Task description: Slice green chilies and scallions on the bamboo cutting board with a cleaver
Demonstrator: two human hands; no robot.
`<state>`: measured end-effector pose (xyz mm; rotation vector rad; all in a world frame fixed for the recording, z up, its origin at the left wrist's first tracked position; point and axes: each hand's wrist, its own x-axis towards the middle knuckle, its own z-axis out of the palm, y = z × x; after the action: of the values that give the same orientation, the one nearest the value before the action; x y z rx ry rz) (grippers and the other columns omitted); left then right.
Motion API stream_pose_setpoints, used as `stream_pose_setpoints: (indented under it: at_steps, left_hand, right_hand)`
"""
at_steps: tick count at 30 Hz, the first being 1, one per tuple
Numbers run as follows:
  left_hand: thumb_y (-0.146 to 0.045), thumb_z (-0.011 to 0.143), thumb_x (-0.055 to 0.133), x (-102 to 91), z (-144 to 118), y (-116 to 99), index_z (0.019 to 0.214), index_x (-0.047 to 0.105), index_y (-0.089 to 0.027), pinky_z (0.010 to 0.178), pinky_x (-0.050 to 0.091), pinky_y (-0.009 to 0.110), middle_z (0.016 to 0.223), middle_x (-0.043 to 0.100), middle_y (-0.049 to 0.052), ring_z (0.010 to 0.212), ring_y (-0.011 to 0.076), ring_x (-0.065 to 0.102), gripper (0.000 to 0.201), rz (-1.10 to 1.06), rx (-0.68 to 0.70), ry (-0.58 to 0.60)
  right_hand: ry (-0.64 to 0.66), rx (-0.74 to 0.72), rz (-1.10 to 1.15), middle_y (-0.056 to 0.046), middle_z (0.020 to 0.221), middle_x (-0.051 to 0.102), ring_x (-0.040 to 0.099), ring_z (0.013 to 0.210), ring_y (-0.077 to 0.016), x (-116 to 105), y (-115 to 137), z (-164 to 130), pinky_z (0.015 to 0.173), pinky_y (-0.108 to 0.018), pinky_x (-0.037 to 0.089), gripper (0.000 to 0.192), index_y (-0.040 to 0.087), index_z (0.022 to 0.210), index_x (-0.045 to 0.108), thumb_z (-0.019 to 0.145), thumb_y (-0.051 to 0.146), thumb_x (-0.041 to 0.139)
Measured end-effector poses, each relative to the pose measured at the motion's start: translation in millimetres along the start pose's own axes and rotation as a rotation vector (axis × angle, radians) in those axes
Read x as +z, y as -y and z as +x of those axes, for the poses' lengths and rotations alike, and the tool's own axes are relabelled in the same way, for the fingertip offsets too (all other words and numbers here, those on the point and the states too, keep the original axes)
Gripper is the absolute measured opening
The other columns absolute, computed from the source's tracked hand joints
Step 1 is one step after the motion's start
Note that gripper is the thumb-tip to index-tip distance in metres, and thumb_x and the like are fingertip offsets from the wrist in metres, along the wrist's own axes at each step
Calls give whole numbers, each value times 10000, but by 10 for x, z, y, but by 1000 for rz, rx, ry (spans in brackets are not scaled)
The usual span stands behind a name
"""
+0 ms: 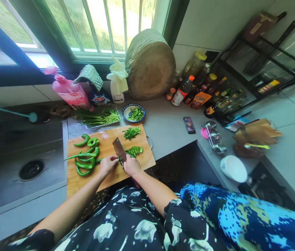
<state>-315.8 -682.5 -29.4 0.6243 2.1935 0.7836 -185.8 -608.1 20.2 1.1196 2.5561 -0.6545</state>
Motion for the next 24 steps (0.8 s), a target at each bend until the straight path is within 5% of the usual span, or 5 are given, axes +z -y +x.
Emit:
stream_pose_setpoints:
  at_steps: [5, 13, 18, 24]
  left_hand:
    - [-236, 650, 614, 41, 27, 97, 796, 640, -155, 655, 465, 257, 731, 679, 37, 691, 170, 629, 169, -133, -12, 20]
    - [-382, 568, 708, 145, 3, 123, 1082, 540, -119, 609, 497, 266, 724, 634, 11, 583, 110, 581, 602, -822, -12, 122]
    - [-337, 645, 648, 180, 34, 70, 938, 603, -125, 637, 517, 263, 810, 665, 49, 626, 118, 607, 365, -757, -93, 112]
    - [-320, 676, 637, 93, 58, 143, 922, 632, -128, 619, 520, 257, 774, 684, 60, 630, 142, 630, 312, -589, -121, 123]
  right_hand:
    - [-20, 13, -33, -116, 877, 666, 642, 792, -218, 4, 95, 32, 661, -291, 455, 349, 146, 1197, 400, 881, 292, 392]
    - [-25, 46, -84, -115, 884, 668, 642, 809, -225, -159, -64, -48, 679, -298, 454, 360, 159, 1225, 393, 889, 289, 389]
    - [-23, 18, -141, -121, 885, 671, 648, 809, -231, -164, -53, -100, 688, -317, 469, 401, 151, 1264, 359, 889, 289, 387]
    - [-34, -27, -173, -110, 847, 678, 656, 771, -230, -119, 33, -145, 665, -309, 481, 350, 152, 1211, 400, 884, 279, 396]
